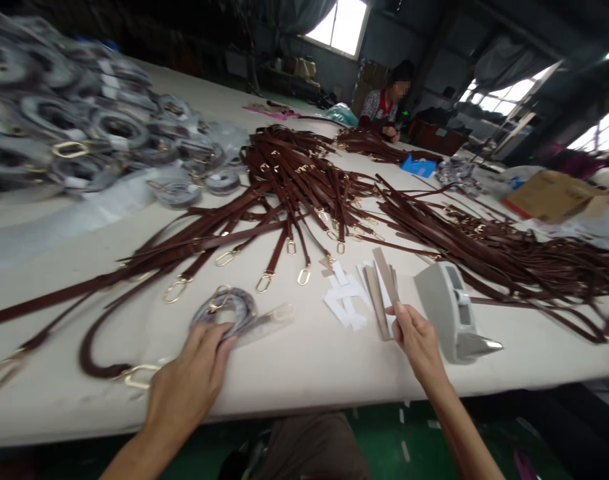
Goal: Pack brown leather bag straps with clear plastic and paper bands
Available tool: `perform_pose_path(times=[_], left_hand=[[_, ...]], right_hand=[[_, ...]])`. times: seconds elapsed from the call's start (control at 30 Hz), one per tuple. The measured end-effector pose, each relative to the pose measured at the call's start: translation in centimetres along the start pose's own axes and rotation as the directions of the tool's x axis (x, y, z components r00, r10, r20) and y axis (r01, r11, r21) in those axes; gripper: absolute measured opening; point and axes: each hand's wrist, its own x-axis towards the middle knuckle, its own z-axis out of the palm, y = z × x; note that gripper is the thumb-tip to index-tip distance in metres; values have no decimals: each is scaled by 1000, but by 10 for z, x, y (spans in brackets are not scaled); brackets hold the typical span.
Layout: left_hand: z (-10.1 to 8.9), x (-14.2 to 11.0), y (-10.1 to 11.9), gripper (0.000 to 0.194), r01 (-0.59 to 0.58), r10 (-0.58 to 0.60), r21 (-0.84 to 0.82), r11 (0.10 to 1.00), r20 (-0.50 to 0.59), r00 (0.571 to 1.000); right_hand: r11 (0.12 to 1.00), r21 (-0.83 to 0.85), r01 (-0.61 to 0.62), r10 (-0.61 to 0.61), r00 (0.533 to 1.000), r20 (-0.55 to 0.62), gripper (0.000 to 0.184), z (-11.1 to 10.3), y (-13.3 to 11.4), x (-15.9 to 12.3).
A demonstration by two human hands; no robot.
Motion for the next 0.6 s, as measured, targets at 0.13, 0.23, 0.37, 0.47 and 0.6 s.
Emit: perform_pose_path(times=[0.13,0.23,0.37,0.47,0.6], left_hand=[[-28,9,14,43,344,-303,-469,813,164,939],[-41,9,21,47,520,-439,-760,390,343,831],[-49,5,34,48,508,-460,-862,1,451,765],[-49,4,41,48,486,-437,-869,-93,474,765],[-48,3,44,51,474,-428,-874,-111,472,771]], right_hand=[[975,152,-163,103,935,340,45,30,-11,-35],[947,157,-281,146,810,568,46,56,-17,-65],[923,143,-358,171,713,680,43,81,-25,-87],[918,159,-364,165,714,680,38,89,-33,-90],[913,190,-361,150,730,667,32,94,-41,-87]])
